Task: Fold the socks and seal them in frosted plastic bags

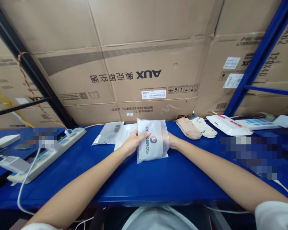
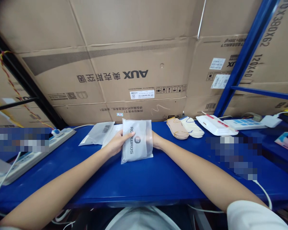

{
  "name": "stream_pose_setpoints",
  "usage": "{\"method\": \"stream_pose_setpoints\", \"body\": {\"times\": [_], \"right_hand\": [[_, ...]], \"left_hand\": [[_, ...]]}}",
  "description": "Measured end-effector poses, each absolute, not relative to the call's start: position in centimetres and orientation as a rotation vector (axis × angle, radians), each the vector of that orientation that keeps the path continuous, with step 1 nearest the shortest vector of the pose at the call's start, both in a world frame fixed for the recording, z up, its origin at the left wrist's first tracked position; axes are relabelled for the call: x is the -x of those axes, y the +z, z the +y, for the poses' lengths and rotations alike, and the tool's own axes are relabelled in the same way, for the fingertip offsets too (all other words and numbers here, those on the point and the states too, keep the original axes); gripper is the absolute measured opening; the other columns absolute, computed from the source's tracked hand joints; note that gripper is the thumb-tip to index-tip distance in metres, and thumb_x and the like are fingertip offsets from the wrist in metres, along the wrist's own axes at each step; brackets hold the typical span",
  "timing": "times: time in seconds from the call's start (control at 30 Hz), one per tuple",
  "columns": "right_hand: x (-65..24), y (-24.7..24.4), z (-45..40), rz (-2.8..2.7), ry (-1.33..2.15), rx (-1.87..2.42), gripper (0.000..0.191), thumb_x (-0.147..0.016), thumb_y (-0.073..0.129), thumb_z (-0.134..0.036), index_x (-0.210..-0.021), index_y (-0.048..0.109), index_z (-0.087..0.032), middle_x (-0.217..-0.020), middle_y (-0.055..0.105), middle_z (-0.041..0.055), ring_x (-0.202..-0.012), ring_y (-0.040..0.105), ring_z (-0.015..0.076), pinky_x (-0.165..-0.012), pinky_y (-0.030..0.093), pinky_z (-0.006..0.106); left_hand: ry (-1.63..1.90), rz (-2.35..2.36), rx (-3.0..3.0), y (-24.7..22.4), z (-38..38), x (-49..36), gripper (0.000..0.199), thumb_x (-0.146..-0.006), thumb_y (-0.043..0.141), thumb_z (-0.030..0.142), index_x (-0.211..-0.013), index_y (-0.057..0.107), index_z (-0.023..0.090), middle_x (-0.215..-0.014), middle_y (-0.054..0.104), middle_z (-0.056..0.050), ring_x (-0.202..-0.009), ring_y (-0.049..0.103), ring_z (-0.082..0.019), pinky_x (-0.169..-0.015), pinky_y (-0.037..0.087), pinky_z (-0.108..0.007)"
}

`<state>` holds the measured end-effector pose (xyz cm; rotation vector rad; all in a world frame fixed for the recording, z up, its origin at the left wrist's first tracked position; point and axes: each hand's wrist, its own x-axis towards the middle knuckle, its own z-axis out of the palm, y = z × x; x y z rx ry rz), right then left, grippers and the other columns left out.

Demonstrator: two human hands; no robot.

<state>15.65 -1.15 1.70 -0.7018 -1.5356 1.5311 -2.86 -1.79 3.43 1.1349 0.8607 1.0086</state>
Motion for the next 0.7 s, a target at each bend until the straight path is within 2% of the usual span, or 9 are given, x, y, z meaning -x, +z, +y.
{"method": "stream_pose_setpoints", "body": {"times": [0.07,0.23,0.47,0.57,0.7], "right_hand": [[-15.5,1.5,-1.1,-1.504,1.519,0.707,0.05,-0.064,0.086,-0.035,-0.109,0.071,-0.019,-0.107,0.075,0.0099,-0.1,0.07,0.0292,-0.093,0.054,0.049],[-15.7,1.4,-0.7,-1.323,1.554,0.919,0.045,-0.059,0.088,-0.043,-0.09,0.074,-0.014,-0.092,0.077,0.0118,-0.087,0.073,0.0287,-0.094,0.054,0.048],[-15.4,1.7,-1.4,-1.529,1.543,0.735,0.042,-0.066,0.084,-0.035,-0.102,0.071,-0.017,-0.1,0.075,0.0104,-0.094,0.071,0.0285,-0.086,0.056,0.044],[-15.5,1.6,-1.2,-1.531,1.522,0.763,0.039,-0.068,0.082,-0.035,-0.101,0.072,-0.016,-0.099,0.075,0.0102,-0.092,0.071,0.0277,-0.085,0.056,0.043],[-15.9,1.6,-0.6,-1.404,1.383,0.932,0.041,-0.063,0.085,-0.038,-0.096,0.073,-0.017,-0.095,0.076,0.0088,-0.088,0.072,0.0278,-0.088,0.056,0.046]], "left_hand": [[1.029,0.862,-1.073,3.3,-1.4,3.0,0.042,-0.072,0.083,0.035,-0.105,0.067,0.016,-0.1,0.075,-0.011,-0.084,0.073,-0.025,-0.077,0.06,-0.036],[1.111,0.837,-0.982,3.0,-0.5,3.5,0.039,-0.077,0.078,0.04,-0.106,0.067,0.015,-0.098,0.076,-0.011,-0.084,0.073,-0.024,-0.076,0.06,-0.035],[0.969,0.847,-1.179,2.4,-2.3,2.2,0.045,-0.069,0.085,0.035,-0.107,0.067,0.017,-0.104,0.075,-0.011,-0.088,0.072,-0.024,-0.079,0.059,-0.035],[0.982,0.862,-1.077,2.6,-2.5,1.9,0.043,-0.073,0.082,0.038,-0.108,0.066,0.017,-0.105,0.074,-0.012,-0.088,0.072,-0.025,-0.078,0.059,-0.036],[1.038,0.868,-1.016,2.7,-2.1,2.0,0.044,-0.077,0.079,0.039,-0.112,0.064,0.017,-0.103,0.075,-0.012,-0.092,0.072,-0.026,-0.08,0.059,-0.037]]}}
